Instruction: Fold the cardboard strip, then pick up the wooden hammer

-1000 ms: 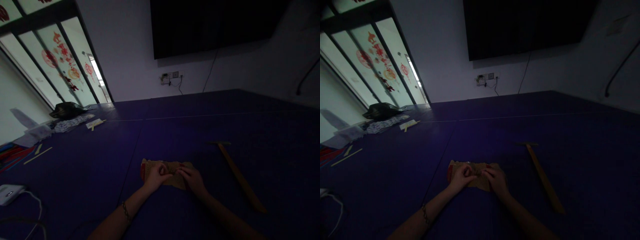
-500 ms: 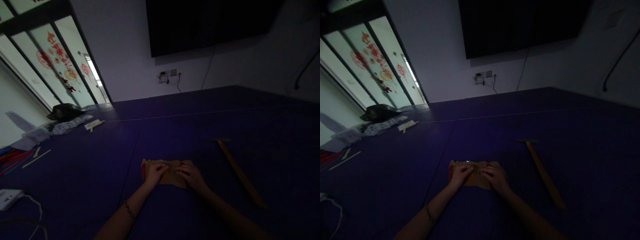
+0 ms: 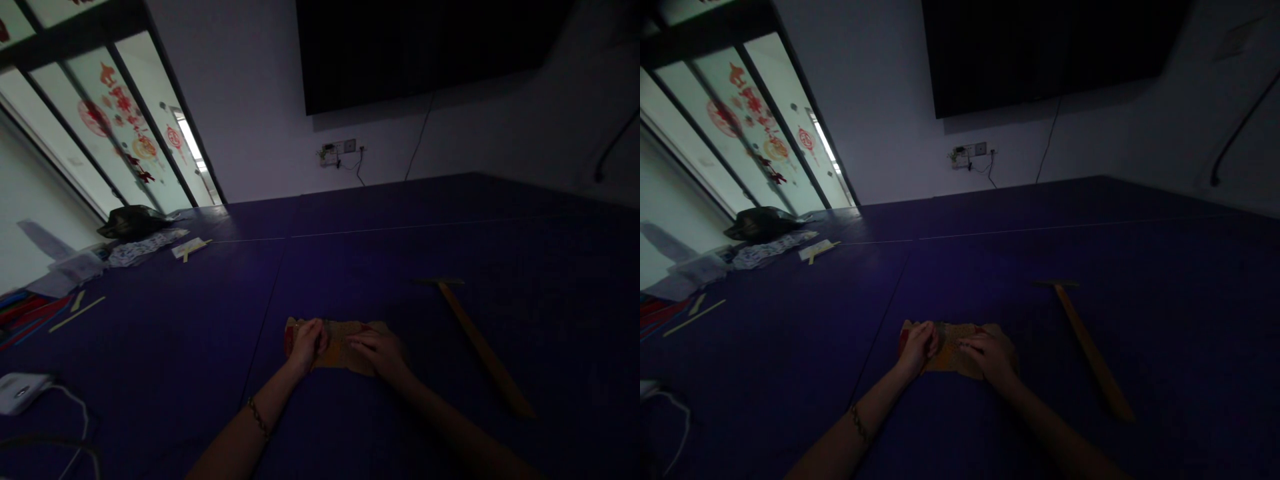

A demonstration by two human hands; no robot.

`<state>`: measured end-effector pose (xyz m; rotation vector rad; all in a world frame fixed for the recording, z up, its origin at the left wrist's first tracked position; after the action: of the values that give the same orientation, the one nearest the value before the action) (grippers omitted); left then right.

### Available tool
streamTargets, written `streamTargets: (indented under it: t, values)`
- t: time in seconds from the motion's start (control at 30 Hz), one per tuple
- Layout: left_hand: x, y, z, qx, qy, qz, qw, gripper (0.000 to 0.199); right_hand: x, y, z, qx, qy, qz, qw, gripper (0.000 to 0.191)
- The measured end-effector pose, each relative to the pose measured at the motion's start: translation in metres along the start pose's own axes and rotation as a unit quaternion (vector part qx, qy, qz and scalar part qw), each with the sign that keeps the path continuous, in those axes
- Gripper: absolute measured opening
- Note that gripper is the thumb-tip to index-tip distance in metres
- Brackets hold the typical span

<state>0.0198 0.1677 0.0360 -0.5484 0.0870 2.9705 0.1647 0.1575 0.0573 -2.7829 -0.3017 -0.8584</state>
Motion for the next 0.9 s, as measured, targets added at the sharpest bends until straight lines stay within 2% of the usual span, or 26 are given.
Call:
streamTargets:
  t: [0.2,0.33,0.4,0.47,0.53,0.57,0.6,0.63,0.7,0.8,0.83,0.9]
  values:
    - [0.002,-0.002,-0.002,-0.011,0.019,0.001,1.0,0.035,0.002,-0.002,0.008,-0.037,-0.049,0.04,0.997,0.018]
    - [0.002,-0.003,-0.004,-0.007,0.043,0.009,0.999,0.031,0.01,-0.002,0.015,-0.075,-0.093,0.061,0.991,0.027]
    - [0.004,-0.004,-0.004,-0.001,0.063,0.021,0.998,0.028,0.012,-0.001,0.015,-0.094,-0.15,0.062,0.982,0.032]
    - [0.007,-0.004,-0.002,0.012,0.091,0.041,0.995,0.023,0.014,0.001,0.017,-0.132,-0.259,0.074,0.954,0.032]
    - [0.01,-0.003,0.002,0.031,0.128,0.067,0.989,0.016,0.018,0.004,0.016,-0.172,-0.372,0.097,0.907,0.03]
    - [0.011,-0.001,0.004,0.043,0.149,0.082,0.985,0.012,0.021,0.004,0.013,-0.185,-0.402,0.103,0.891,0.029]
    - [0.012,0.0,0.006,0.058,0.169,0.095,0.979,0.011,0.024,0.004,0.007,-0.19,-0.404,0.099,0.89,0.028]
    - [0.012,0.003,0.007,0.075,0.187,0.107,0.974,0.012,0.027,0.003,-0.001,-0.19,-0.388,0.085,0.898,0.026]
    - [0.007,0.01,0.006,0.116,0.215,0.12,0.962,0.014,0.029,-0.001,-0.022,-0.175,-0.315,0.04,0.932,0.024]
    - [-0.005,0.027,-0.002,0.182,0.241,0.12,0.946,0.019,0.018,-0.006,-0.059,-0.12,-0.137,-0.044,0.982,0.023]
    - [-0.008,0.034,-0.005,0.204,0.254,0.121,0.938,0.021,0.01,-0.007,-0.069,-0.102,-0.056,-0.069,0.991,0.025]
    - [-0.014,0.047,-0.011,0.238,0.285,0.128,0.919,0.025,-0.008,-0.007,-0.085,-0.07,0.099,-0.099,0.988,0.027]
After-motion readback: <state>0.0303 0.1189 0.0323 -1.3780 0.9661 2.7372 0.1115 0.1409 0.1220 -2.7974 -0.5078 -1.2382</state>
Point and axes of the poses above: each hand's wrist, its own y-axis away from the middle knuckle, its own x-axis out of the back of the hand, z = x × y, the point moved 9 cm from there along -y, towards the middle knuckle, and after that the axes turned 4 degrees about y, right-handed, at the moved point
